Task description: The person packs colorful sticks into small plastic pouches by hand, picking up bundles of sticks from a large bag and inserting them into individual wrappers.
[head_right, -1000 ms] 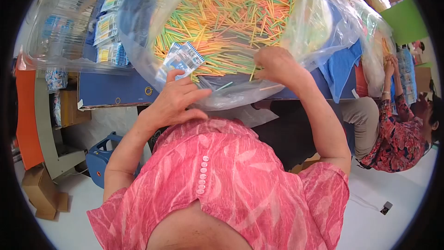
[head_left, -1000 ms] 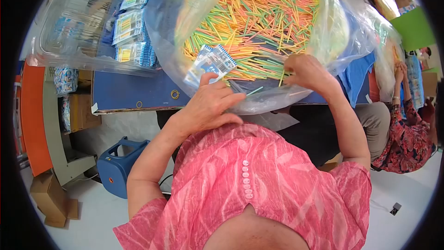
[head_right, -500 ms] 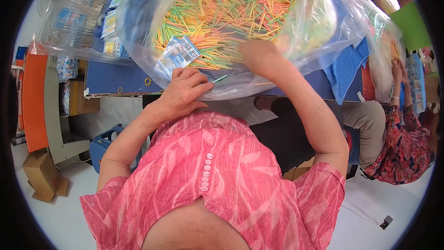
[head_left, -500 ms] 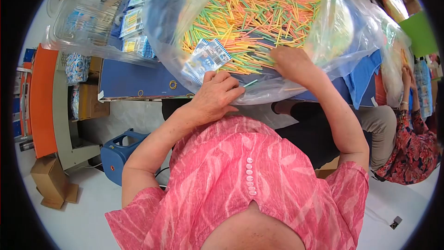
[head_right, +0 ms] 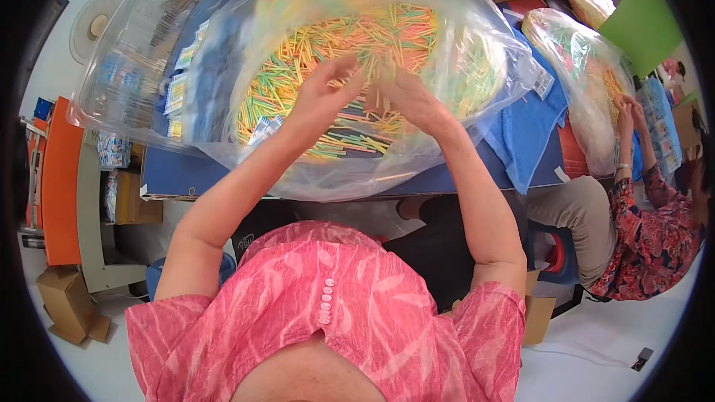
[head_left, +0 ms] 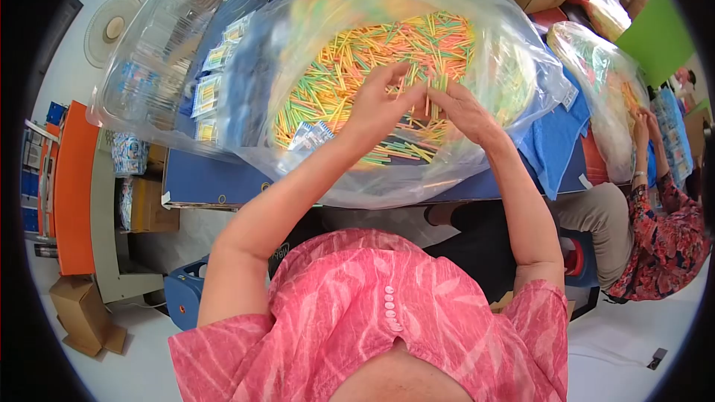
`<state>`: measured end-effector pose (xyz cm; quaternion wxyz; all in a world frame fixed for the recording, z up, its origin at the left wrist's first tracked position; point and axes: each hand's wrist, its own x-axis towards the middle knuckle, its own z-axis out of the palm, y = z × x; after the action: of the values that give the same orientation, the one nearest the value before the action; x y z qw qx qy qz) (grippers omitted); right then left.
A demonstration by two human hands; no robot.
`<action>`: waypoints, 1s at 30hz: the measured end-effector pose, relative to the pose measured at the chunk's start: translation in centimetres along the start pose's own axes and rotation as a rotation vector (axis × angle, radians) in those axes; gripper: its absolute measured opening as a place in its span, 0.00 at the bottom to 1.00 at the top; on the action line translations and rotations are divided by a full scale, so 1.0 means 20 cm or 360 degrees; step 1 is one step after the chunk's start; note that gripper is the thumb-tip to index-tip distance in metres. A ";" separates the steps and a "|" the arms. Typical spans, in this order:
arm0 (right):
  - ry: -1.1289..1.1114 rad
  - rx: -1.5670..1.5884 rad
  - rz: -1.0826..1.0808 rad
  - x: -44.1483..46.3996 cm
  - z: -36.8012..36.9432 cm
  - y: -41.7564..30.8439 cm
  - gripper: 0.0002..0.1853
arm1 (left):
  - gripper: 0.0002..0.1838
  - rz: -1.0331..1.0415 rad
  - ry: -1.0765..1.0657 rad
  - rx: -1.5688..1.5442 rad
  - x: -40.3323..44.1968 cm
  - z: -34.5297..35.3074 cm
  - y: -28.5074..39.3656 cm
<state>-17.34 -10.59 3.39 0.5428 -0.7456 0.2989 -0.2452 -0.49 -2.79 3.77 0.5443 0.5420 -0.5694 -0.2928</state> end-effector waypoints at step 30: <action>0.0838 -0.0523 -0.0049 0.05 0.07 0.13 0.33 | 0.21 -0.0732 -0.0599 -0.1155 0.05 0.23 -0.01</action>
<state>-16.12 -10.90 0.59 0.3153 -0.7386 0.4536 -0.3864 -4.61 -5.02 2.70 0.5069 0.3661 -0.3842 -0.6792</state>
